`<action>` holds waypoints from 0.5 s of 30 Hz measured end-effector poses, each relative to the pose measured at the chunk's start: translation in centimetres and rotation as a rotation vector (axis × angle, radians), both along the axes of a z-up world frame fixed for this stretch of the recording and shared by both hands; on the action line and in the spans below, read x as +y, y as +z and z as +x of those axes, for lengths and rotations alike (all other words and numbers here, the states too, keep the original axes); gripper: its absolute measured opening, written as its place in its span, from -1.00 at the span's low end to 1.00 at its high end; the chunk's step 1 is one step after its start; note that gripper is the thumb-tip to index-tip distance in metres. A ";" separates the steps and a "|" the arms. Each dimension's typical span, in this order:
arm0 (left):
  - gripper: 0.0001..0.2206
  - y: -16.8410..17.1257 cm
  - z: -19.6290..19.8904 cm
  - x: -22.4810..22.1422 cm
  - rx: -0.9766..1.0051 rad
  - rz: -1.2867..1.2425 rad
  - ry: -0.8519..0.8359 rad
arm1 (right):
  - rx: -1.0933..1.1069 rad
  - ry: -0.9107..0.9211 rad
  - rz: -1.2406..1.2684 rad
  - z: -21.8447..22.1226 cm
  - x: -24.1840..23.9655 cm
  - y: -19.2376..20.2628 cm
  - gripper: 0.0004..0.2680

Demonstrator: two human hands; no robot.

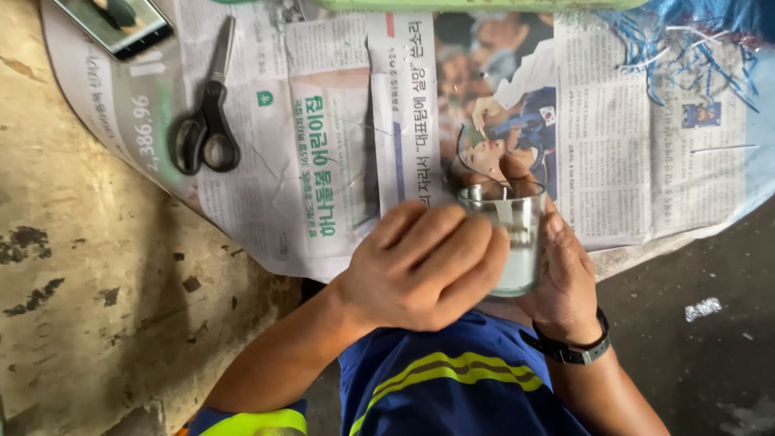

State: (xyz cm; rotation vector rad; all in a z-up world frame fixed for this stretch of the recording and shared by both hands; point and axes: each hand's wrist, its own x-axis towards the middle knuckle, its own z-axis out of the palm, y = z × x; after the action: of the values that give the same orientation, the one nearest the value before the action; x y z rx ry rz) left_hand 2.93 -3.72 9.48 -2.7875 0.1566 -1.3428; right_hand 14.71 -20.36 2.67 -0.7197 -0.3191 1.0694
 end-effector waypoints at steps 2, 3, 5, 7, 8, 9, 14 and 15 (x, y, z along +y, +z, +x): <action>-0.88 -1.0 0.1 0.5 0.010 -0.067 0.060 | -0.001 -0.017 -0.020 -0.3 -0.1 0.1 -0.39; -0.90 -1.4 0.2 1.0 0.020 -0.124 0.118 | -0.003 -0.037 -0.030 -0.4 0.1 0.2 -0.38; -0.94 -1.9 -0.1 0.5 -0.011 -0.055 0.031 | -0.009 -0.041 -0.040 -0.3 0.5 0.6 -0.37; -0.92 -2.7 0.1 -0.2 -0.040 -0.008 -0.047 | -0.012 -0.037 -0.070 -0.4 0.3 0.8 -0.36; -0.92 -2.9 0.3 -0.2 -0.014 -0.034 -0.009 | -0.020 -0.038 -0.068 -0.5 0.4 0.7 -0.37; -0.91 -3.0 0.6 -0.2 0.012 -0.061 0.029 | -0.028 -0.040 -0.065 -0.6 0.6 0.8 -0.38; -0.91 -1.3 0.2 0.5 -0.017 -0.010 0.020 | -0.036 -0.075 -0.085 -0.6 0.6 0.5 -0.35; -0.86 -0.9 0.1 0.1 0.027 0.036 0.015 | -0.056 -0.057 -0.062 -0.5 0.5 0.4 -0.36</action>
State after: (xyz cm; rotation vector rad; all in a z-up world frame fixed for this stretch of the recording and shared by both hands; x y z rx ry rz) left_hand 3.02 -3.60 8.56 -2.7725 0.1596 -1.2858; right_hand 14.19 -19.85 3.09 -0.8108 -0.3134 1.0101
